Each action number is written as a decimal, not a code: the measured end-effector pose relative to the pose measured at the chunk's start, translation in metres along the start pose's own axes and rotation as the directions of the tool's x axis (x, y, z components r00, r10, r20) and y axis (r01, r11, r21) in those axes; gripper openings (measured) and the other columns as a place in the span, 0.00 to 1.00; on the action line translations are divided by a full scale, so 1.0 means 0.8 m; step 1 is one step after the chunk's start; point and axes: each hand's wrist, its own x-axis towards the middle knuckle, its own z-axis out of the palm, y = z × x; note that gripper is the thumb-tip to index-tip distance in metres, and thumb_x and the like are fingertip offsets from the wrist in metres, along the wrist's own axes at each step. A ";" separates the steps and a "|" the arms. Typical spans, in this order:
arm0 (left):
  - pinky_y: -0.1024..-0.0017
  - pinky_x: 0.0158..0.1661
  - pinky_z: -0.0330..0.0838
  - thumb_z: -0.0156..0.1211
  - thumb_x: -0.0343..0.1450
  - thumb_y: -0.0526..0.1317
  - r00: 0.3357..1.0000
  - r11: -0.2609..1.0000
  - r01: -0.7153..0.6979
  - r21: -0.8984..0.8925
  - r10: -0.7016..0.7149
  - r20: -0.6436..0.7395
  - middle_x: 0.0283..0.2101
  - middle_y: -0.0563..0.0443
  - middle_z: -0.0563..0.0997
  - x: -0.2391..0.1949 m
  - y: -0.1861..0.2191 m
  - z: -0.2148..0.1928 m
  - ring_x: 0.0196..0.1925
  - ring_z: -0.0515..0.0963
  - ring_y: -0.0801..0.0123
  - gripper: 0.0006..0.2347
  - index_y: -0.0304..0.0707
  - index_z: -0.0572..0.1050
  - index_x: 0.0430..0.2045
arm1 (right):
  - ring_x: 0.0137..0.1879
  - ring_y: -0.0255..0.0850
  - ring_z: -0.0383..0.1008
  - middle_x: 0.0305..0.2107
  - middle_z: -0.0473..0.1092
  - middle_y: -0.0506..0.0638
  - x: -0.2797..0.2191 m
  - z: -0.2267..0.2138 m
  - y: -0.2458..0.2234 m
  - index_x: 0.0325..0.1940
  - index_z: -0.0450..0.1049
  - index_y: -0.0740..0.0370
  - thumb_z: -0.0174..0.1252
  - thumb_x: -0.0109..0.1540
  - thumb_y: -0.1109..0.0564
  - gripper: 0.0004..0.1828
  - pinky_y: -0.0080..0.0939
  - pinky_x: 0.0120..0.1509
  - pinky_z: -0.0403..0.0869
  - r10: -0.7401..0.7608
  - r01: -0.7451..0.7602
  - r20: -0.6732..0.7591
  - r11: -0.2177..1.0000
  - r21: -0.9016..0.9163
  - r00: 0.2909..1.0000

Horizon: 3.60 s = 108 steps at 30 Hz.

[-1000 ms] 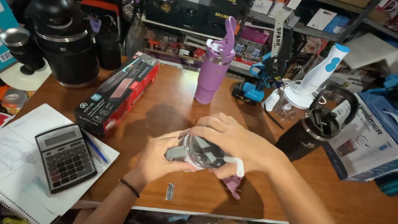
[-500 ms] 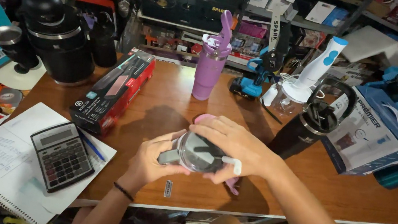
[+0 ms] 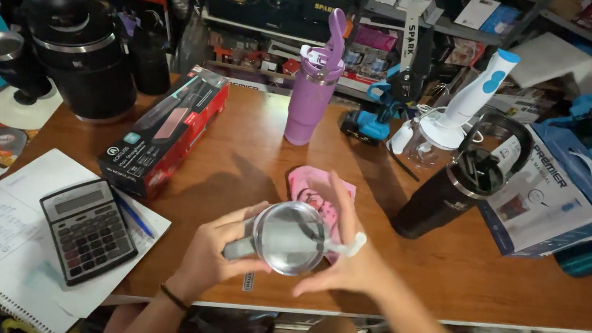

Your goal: Cleaning and assembling various tumblers and their accessories using a cloth

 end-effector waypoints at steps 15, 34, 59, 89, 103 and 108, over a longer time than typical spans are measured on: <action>0.71 0.58 0.73 0.76 0.53 0.39 0.998 0.999 -0.018 0.038 0.020 -0.063 0.63 0.38 0.76 -0.025 -0.010 0.014 0.64 0.78 0.61 0.19 0.35 0.82 0.36 | 0.70 0.56 0.67 0.63 0.64 0.67 -0.016 0.095 0.005 0.80 0.39 0.55 0.78 0.49 0.51 0.67 0.55 0.76 0.67 -0.125 0.193 -0.454 0.975 0.106 0.882; 0.71 0.63 0.69 0.82 0.55 0.41 0.988 1.000 -0.002 0.023 0.005 -0.155 0.61 0.38 0.78 -0.015 -0.006 0.023 0.63 0.79 0.61 0.24 0.37 0.82 0.45 | 0.83 0.64 0.44 0.75 0.41 0.74 -0.001 0.060 -0.007 0.80 0.20 0.53 0.78 0.47 0.43 0.80 0.69 0.85 0.52 -0.138 0.174 -0.213 0.972 0.157 0.967; 0.69 0.62 0.70 0.84 0.50 0.43 0.996 0.999 0.000 -0.042 -0.004 -0.091 0.59 0.36 0.79 -0.015 -0.012 0.002 0.63 0.78 0.58 0.24 0.36 0.84 0.38 | 0.71 0.59 0.68 0.64 0.63 0.67 0.009 0.026 -0.023 0.82 0.29 0.48 0.78 0.48 0.51 0.74 0.70 0.82 0.64 -0.283 0.372 -0.393 0.912 0.170 0.875; 0.68 0.55 0.76 0.78 0.59 0.41 0.987 0.991 -0.132 0.000 0.132 -0.088 0.62 0.33 0.76 -0.056 -0.019 0.008 0.59 0.82 0.57 0.17 0.36 0.69 0.17 | 0.81 0.60 0.56 0.77 0.54 0.58 -0.112 -0.078 -0.012 0.84 0.58 0.26 0.52 0.48 0.40 0.55 0.68 0.76 0.68 -0.249 0.336 -0.825 0.939 -0.077 0.507; 0.62 0.61 0.75 0.67 0.69 0.46 0.936 0.922 -0.351 0.163 0.343 0.072 0.62 0.29 0.73 -0.019 0.044 -0.029 0.61 0.81 0.49 0.17 0.27 0.70 0.25 | 0.73 0.49 0.61 0.68 0.56 0.63 -0.006 0.018 0.102 0.79 0.47 0.56 0.73 0.54 0.53 0.56 0.48 0.77 0.63 0.013 -0.030 -0.837 1.000 -0.005 0.547; 0.73 0.22 0.67 0.55 0.72 0.31 0.641 0.290 -0.734 0.613 0.595 0.485 0.56 0.34 0.80 0.062 0.113 -0.079 0.22 0.76 0.61 0.04 0.35 0.68 0.27 | 0.73 0.52 0.60 0.66 0.59 0.65 -0.003 0.036 0.158 0.80 0.45 0.63 0.83 0.44 0.59 0.70 0.55 0.80 0.56 -0.021 0.121 -0.857 0.991 0.048 0.515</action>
